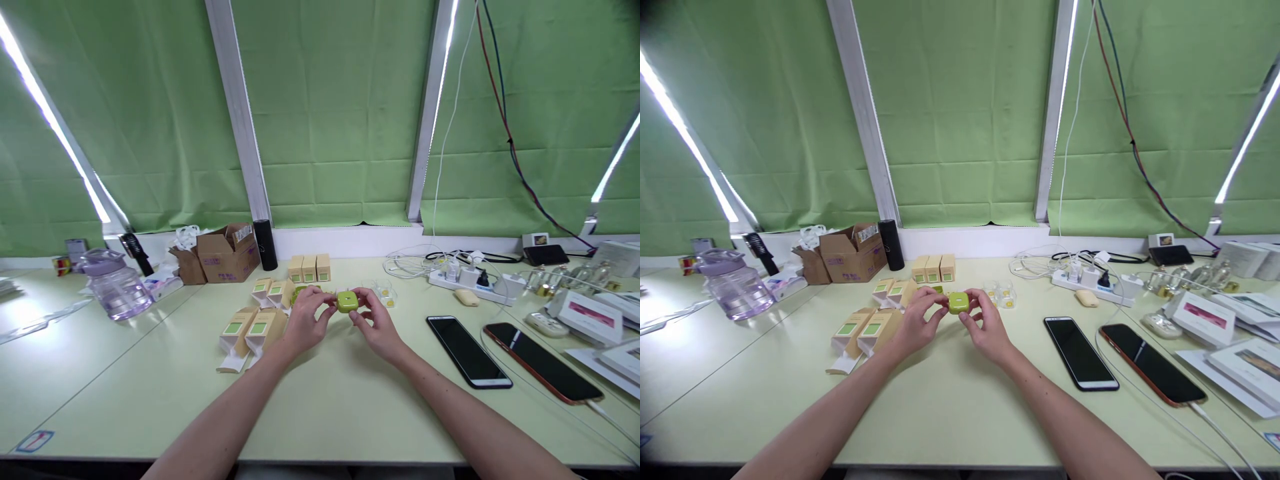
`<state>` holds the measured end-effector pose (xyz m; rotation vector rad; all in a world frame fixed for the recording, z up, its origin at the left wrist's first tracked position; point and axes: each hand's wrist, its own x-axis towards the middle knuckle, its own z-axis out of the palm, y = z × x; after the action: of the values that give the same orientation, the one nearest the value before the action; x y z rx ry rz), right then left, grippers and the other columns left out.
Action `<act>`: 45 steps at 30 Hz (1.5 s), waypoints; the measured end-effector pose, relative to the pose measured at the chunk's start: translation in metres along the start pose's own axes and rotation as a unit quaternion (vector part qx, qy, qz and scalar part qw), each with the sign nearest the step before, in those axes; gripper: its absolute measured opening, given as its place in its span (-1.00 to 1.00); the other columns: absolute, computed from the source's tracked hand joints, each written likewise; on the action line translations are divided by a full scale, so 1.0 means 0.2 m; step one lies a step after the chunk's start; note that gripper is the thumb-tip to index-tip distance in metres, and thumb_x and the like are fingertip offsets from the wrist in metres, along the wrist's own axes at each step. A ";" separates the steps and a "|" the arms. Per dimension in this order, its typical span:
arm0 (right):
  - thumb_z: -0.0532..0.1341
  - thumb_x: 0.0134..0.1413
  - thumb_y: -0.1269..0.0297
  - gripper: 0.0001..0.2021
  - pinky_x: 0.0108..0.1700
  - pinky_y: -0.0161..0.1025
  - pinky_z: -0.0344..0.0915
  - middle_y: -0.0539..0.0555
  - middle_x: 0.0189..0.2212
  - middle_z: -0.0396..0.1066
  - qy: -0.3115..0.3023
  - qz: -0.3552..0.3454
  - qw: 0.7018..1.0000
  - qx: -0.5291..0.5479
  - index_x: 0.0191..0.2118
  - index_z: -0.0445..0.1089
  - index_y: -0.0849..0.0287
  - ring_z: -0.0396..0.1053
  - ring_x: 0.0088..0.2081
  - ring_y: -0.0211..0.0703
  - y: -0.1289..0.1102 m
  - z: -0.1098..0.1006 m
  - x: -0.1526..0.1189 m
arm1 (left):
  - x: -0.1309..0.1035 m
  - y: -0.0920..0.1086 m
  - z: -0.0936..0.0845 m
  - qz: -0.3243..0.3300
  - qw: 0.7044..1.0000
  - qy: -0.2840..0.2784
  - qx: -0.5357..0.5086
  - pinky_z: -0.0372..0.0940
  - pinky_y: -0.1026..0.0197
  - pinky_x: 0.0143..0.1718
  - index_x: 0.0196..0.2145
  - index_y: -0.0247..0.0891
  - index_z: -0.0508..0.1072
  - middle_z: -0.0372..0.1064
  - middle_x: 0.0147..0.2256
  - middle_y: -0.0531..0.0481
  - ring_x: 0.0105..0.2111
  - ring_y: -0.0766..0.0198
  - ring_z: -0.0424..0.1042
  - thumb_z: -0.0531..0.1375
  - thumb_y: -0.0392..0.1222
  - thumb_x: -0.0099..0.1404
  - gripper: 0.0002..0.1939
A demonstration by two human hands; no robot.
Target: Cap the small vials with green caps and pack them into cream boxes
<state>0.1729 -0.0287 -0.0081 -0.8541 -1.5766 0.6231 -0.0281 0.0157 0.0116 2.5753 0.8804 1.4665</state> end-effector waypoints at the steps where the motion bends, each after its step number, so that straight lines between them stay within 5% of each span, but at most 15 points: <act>1: 0.21 0.29 0.12 -0.68 -0.14 -0.11 0.46 0.14 0.00 0.40 -0.001 0.003 1.000 0.007 0.11 0.28 0.01 0.37 -0.05 -0.03 0.01 0.00 0.00 | 0.00 0.00 0.00 0.008 1.000 0.000 0.008 0.38 0.04 -0.11 -0.13 -0.18 0.54 0.46 -0.24 -0.09 -0.16 0.11 0.42 0.21 -0.27 0.39 -0.87; 5: 0.20 0.31 0.05 -0.66 -0.18 -0.12 0.47 0.14 -0.04 0.38 -0.008 0.012 1.000 0.026 0.10 0.28 0.02 0.37 -0.06 -0.03 0.03 0.00 0.00 | 0.00 0.00 0.00 0.040 0.998 0.009 0.053 0.37 0.00 -0.08 -0.09 -0.17 0.50 0.49 -0.24 -0.09 -0.07 0.03 0.37 0.28 -0.25 0.35 -0.83; 11: 0.19 0.32 0.04 -0.69 -0.19 -0.15 0.46 0.13 -0.06 0.40 -0.018 0.010 1.000 0.013 0.07 0.31 0.04 0.40 -0.05 -0.03 0.04 0.00 0.00 | 0.00 0.04 -0.01 0.093 0.991 -0.011 0.100 0.26 -0.16 0.17 0.22 -0.12 0.30 0.45 0.07 -0.15 0.16 -0.05 0.23 0.26 -0.35 0.32 -0.46; 25: 0.19 0.32 0.08 -0.68 -0.18 -0.19 0.45 0.13 0.00 0.40 -0.016 -0.006 1.000 -0.014 0.12 0.34 0.02 0.42 -0.11 -0.11 0.01 0.01 0.00 | -0.01 0.06 0.01 0.078 0.993 -0.046 0.069 0.21 -0.19 0.20 0.15 -0.06 0.42 0.44 0.06 -0.13 0.15 -0.06 0.23 0.19 -0.40 0.34 -0.53; 33: 0.12 0.35 0.21 -0.78 -0.17 -0.10 0.37 0.13 -0.17 0.47 0.076 -0.025 0.978 -0.194 0.02 0.38 0.09 0.41 -0.14 -0.01 0.09 -0.04 0.03 | 0.02 0.00 0.02 -0.118 0.989 0.066 -0.060 0.32 -0.05 0.11 0.10 -0.10 0.43 0.41 0.03 -0.12 0.10 0.03 0.34 0.31 -0.30 0.27 -0.56; 37: 0.15 0.29 0.35 -0.82 -0.07 -0.04 0.31 0.14 -0.14 0.50 0.072 -0.055 0.931 -0.354 -0.06 0.43 0.10 0.37 -0.07 0.07 0.14 -0.08 0.04 | 0.02 -0.07 0.05 -0.231 0.956 0.070 -0.169 0.37 0.04 0.03 0.07 -0.16 0.44 0.44 0.03 -0.13 -0.04 0.14 0.46 0.35 -0.24 0.21 -0.54; 45: 0.31 0.13 0.43 -0.66 0.04 0.01 0.15 0.21 0.00 0.46 -0.008 -0.043 0.839 -0.542 0.04 0.48 0.10 0.25 0.05 0.16 0.16 -0.08 0.10 | 0.03 -0.13 0.09 -0.326 0.860 0.082 -0.383 0.41 0.08 -0.03 -0.04 -0.27 0.48 0.55 -0.04 -0.15 -0.12 0.14 0.56 0.49 -0.28 -0.05 -0.42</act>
<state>0.1941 0.0056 -0.0186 -1.5735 -1.9443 -0.4369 -0.0233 0.0440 -0.0018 1.4087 0.8254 1.4129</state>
